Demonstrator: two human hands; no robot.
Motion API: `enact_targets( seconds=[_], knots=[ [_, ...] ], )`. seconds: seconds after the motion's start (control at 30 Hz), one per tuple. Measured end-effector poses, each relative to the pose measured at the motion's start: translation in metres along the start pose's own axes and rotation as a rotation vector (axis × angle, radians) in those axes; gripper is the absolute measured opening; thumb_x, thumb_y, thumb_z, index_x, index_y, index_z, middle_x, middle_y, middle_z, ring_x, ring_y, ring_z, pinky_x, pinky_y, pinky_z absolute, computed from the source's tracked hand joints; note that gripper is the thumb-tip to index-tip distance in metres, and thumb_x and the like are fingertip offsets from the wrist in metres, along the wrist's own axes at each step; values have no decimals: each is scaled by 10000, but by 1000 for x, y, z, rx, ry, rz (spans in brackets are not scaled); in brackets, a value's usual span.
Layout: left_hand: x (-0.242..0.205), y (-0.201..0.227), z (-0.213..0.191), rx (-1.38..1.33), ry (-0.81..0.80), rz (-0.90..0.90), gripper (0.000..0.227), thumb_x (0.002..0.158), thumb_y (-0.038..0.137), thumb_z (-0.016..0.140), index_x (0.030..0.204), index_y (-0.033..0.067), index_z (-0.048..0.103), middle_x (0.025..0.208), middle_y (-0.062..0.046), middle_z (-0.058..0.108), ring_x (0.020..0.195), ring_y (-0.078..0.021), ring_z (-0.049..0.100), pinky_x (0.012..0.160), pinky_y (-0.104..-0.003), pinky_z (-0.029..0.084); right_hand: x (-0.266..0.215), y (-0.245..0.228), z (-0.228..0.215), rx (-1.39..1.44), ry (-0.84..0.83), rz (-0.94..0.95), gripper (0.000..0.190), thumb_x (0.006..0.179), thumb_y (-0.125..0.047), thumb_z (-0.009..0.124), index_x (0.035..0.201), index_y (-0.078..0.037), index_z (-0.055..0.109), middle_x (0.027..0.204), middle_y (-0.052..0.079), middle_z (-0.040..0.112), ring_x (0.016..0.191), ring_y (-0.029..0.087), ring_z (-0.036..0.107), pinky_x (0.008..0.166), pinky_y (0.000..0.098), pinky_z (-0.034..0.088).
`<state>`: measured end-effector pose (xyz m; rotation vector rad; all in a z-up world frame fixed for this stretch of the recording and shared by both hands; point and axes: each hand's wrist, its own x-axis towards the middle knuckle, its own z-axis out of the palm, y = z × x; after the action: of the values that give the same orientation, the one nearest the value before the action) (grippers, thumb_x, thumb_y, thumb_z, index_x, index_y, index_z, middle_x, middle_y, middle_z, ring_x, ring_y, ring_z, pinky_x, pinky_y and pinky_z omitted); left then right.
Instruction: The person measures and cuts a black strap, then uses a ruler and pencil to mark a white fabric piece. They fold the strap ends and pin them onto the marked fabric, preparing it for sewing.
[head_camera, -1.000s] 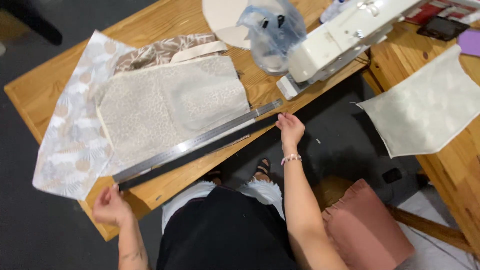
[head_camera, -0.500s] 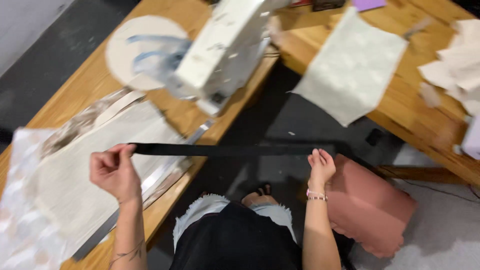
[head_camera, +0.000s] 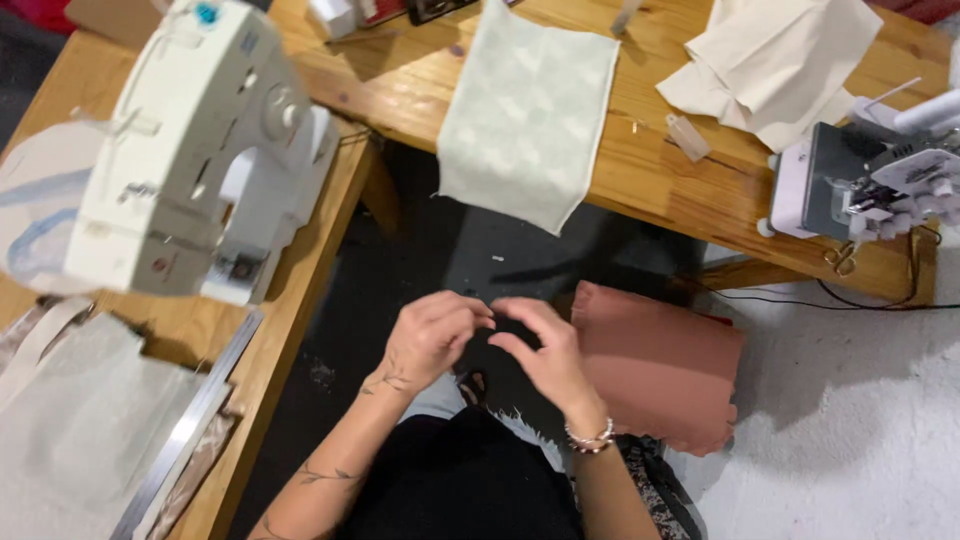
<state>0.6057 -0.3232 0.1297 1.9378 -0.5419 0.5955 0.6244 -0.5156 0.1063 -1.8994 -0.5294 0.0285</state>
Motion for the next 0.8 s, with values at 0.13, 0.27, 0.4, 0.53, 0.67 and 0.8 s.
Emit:
enact_targets(
  seconds=[0.13, 0.27, 0.4, 0.53, 0.67, 0.8],
  knots=[
    [34, -14, 21, 51, -70, 26, 409, 960, 95, 598, 607, 149, 399, 848, -10, 738, 678, -247, 691, 570, -331, 514, 25, 18, -7, -88, 74, 98, 52, 856, -141, 800, 899, -168, 788, 837, -37, 753, 823, 153, 742, 811, 302, 580],
    [66, -40, 37, -169, -52, -329, 165, 866, 98, 768, 867, 130, 606, 819, -41, 755, 729, -213, 713, 626, -327, 548, 56, 43, -16, -40, 151, 136, 27, 842, -194, 824, 851, -183, 800, 777, -45, 748, 747, 146, 741, 737, 285, 584],
    [88, -102, 58, -529, -95, -532, 156, 898, 118, 748, 1037, 59, 786, 1137, -162, 762, 1064, -314, 716, 879, -424, 545, 108, 67, -23, 50, 190, 167, 83, 838, -86, 815, 780, -80, 756, 708, 27, 729, 707, 178, 720, 722, 324, 566],
    [127, -157, 65, -657, -76, -621, 156, 960, 39, 636, 939, -14, 781, 1046, -212, 773, 985, -294, 735, 862, -423, 554, 182, 78, -28, 58, 200, 187, 87, 803, -99, 833, 779, -89, 751, 732, 62, 754, 779, 219, 756, 717, 351, 577],
    [172, -199, 65, -778, 21, -844, 205, 1000, 53, 574, 1029, -51, 748, 955, -180, 766, 840, -211, 703, 816, -376, 571, 247, 84, -34, 77, 147, 185, 77, 839, -51, 765, 894, -5, 739, 874, 175, 770, 922, 371, 730, 759, 433, 577],
    [212, -254, 78, -697, -16, -874, 215, 1018, 110, 585, 941, -24, 735, 799, -137, 746, 749, -155, 654, 769, -329, 560, 288, 112, -73, -60, 62, 329, 155, 886, -149, 721, 998, -51, 763, 940, 195, 775, 939, 399, 725, 846, 490, 572]
  ],
)
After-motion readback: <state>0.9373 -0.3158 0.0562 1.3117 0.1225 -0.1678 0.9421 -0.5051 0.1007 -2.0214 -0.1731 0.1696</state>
